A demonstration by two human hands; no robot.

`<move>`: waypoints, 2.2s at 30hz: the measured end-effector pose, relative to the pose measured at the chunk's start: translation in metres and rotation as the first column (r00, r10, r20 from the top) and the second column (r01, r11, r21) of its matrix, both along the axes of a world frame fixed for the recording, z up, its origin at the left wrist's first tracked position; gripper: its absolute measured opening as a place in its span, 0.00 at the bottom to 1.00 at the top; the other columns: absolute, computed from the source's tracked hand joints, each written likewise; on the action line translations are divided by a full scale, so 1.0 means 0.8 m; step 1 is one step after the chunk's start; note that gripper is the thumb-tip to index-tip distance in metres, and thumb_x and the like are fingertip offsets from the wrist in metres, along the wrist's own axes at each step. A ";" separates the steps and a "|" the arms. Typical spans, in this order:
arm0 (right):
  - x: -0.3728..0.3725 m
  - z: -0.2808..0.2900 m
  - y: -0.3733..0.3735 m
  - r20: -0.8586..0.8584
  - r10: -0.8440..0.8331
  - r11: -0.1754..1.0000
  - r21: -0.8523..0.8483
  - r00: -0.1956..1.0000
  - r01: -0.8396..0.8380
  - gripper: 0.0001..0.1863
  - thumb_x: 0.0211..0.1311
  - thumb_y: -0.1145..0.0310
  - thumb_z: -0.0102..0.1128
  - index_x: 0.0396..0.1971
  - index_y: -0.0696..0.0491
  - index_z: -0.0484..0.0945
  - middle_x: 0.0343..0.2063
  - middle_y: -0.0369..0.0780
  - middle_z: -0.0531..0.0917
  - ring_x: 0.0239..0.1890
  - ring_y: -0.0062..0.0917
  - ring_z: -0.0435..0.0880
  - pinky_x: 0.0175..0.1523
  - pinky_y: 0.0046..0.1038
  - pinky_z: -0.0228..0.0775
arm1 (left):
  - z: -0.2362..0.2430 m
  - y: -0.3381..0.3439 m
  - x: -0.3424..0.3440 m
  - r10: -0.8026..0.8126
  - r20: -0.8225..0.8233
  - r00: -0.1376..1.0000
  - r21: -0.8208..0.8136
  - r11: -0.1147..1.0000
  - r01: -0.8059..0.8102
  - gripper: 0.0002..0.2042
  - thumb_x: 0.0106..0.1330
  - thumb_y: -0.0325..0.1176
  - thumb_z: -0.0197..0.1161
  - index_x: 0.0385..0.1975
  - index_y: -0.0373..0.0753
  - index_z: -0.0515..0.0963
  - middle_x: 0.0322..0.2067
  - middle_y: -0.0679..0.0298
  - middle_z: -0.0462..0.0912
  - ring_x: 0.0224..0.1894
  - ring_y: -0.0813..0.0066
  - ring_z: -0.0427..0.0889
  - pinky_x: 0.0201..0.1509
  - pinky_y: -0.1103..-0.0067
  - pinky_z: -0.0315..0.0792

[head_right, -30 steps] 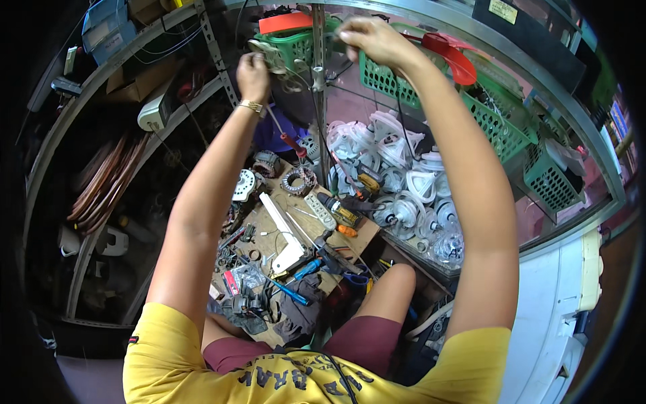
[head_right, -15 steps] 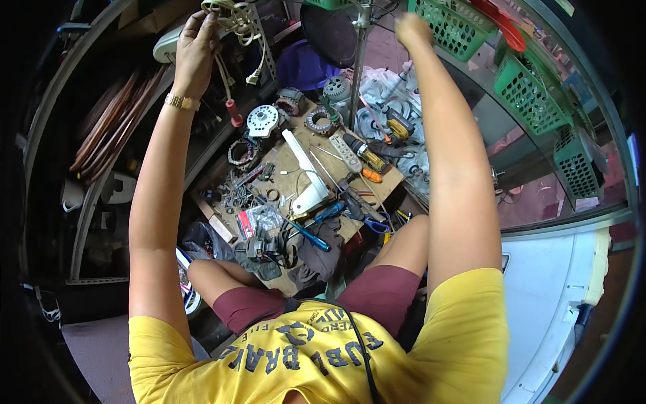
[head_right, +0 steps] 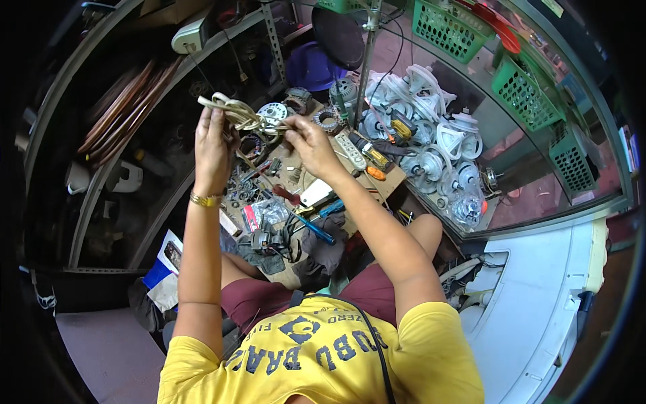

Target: The person untangles a white power cord, picks up a grey metal mechanical component, and uses a screwdriver to tighten or loosen several screws on the component.

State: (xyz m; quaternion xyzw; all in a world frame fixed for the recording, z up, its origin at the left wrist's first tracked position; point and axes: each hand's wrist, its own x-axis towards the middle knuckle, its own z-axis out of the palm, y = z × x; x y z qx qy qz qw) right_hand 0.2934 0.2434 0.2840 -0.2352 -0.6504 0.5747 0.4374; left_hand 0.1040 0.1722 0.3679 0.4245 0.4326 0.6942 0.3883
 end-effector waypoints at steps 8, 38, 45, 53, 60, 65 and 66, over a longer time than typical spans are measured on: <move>0.057 0.079 -0.053 0.088 0.270 0.963 -0.037 0.959 -0.267 0.18 0.68 0.66 0.65 0.53 0.59 0.84 0.47 0.38 0.87 0.51 0.19 0.81 0.57 0.24 0.71 | -0.037 -0.079 0.019 0.044 0.084 0.995 -0.023 0.999 -0.043 0.09 0.81 0.40 0.54 0.47 0.43 0.74 0.35 0.72 0.80 0.31 0.88 0.75 0.30 0.87 0.67; 0.035 0.043 -0.168 -0.032 0.343 0.907 -0.249 0.939 -0.339 0.06 0.76 0.67 0.58 0.41 0.55 0.75 0.32 0.30 0.77 0.35 0.12 0.74 0.42 0.20 0.68 | -0.108 -0.140 0.087 0.465 -0.182 0.866 0.185 0.881 -0.435 0.10 0.82 0.43 0.50 0.44 0.43 0.68 0.40 0.66 0.72 0.38 0.78 0.74 0.43 0.81 0.70; 0.058 0.048 -0.147 0.134 0.262 0.934 -0.284 0.956 -0.216 0.09 0.76 0.65 0.56 0.40 0.57 0.77 0.30 0.34 0.81 0.32 0.16 0.75 0.39 0.23 0.70 | -0.058 -0.185 0.044 0.486 -0.853 0.189 0.483 0.873 -0.061 0.14 0.55 0.36 0.75 0.41 0.47 0.84 0.46 0.63 0.77 0.50 0.57 0.74 0.55 0.64 0.69; 0.082 0.037 -0.138 0.545 -0.204 0.863 0.493 0.813 -0.114 0.12 0.70 0.61 0.61 0.39 0.55 0.76 0.33 0.46 0.82 0.44 0.44 0.80 0.49 0.45 0.67 | -0.053 -0.187 0.021 -0.169 -0.702 0.692 -0.032 0.978 0.206 0.09 0.65 0.29 0.68 0.41 0.35 0.79 0.37 0.56 0.80 0.44 0.56 0.80 0.48 0.64 0.74; 0.084 0.011 -0.141 0.559 -0.196 0.839 0.521 0.806 -0.157 0.13 0.73 0.63 0.57 0.41 0.59 0.74 0.37 0.50 0.79 0.44 0.48 0.78 0.49 0.46 0.69 | -0.073 -0.183 0.049 -0.145 -0.825 0.546 -0.082 0.987 0.139 0.10 0.69 0.35 0.66 0.33 0.34 0.84 0.43 0.56 0.79 0.50 0.58 0.76 0.55 0.69 0.72; 0.105 -0.016 -0.130 0.575 -0.131 0.847 0.488 0.808 -0.210 0.14 0.72 0.62 0.57 0.41 0.59 0.74 0.39 0.48 0.78 0.46 0.48 0.78 0.50 0.45 0.69 | -0.122 -0.188 0.012 -0.395 0.046 0.918 -0.108 0.911 0.397 0.11 0.73 0.35 0.63 0.35 0.33 0.83 0.40 0.63 0.78 0.41 0.75 0.78 0.52 0.74 0.71; 0.103 -0.015 -0.131 0.594 -0.143 0.837 0.499 0.792 -0.223 0.14 0.72 0.62 0.58 0.41 0.59 0.74 0.39 0.48 0.78 0.46 0.48 0.78 0.50 0.45 0.69 | -0.132 -0.190 0.006 -0.470 0.047 0.881 -0.137 0.871 0.472 0.11 0.73 0.35 0.63 0.36 0.32 0.83 0.39 0.64 0.79 0.40 0.76 0.78 0.51 0.73 0.72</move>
